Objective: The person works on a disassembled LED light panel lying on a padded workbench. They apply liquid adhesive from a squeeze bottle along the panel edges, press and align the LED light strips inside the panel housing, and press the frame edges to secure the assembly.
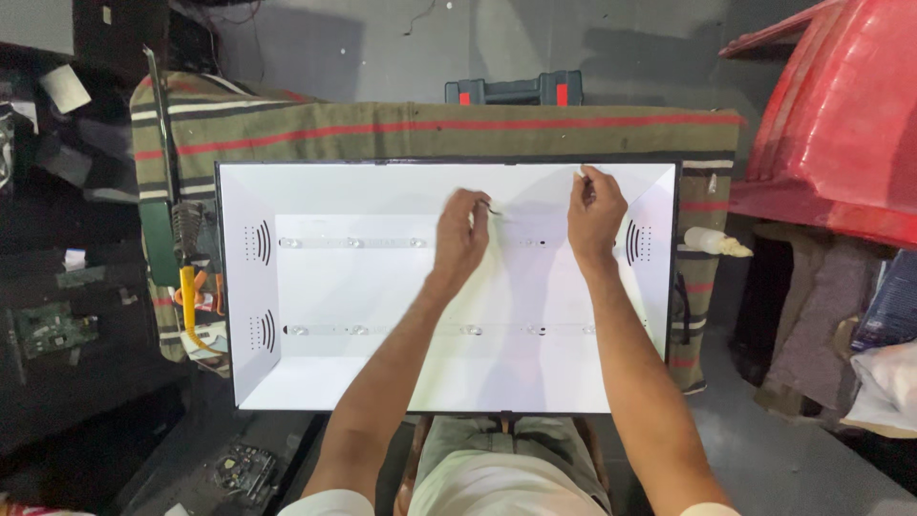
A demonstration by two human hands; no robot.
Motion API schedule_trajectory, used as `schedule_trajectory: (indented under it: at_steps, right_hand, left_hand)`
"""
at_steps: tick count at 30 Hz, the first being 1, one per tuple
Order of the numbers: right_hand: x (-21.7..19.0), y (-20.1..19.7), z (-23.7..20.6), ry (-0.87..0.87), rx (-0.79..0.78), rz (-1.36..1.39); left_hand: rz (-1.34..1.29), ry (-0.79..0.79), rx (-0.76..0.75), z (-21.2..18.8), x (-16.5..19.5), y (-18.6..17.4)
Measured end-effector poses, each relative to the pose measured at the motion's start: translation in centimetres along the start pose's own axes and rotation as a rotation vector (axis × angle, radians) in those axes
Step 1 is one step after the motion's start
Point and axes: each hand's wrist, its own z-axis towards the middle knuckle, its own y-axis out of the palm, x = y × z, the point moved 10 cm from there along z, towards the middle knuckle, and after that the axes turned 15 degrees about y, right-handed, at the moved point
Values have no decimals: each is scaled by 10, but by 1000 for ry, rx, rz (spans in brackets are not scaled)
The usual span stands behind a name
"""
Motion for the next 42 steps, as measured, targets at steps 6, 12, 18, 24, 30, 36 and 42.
schedule_trajectory:
  at_steps: [6, 12, 18, 24, 30, 36, 42]
  right_hand:
    - [-24, 11, 3, -113, -29, -123]
    - [-33, 16, -2, -120, 32, -180]
    - [-41, 19, -4, -135, 100, -175]
    - [-38, 22, -3, -51, 133, -54]
    - [-35, 23, -5, 42, 233, -19]
    - [-41, 21, -6, 16, 253, 12]
    - [-42, 25, -14, -15, 182, 6]
  left_hand:
    - [348, 375, 177, 46, -4, -64]
    - [468, 279, 104, 67, -58, -71]
    - [310, 225, 95, 64, -74, -68]
    - [239, 252, 126, 64, -70, -73]
    - [195, 208, 118, 63, -70, -73]
    - [161, 203, 97, 64, -68, -74]
    - [161, 262, 87, 63, -63, -76]
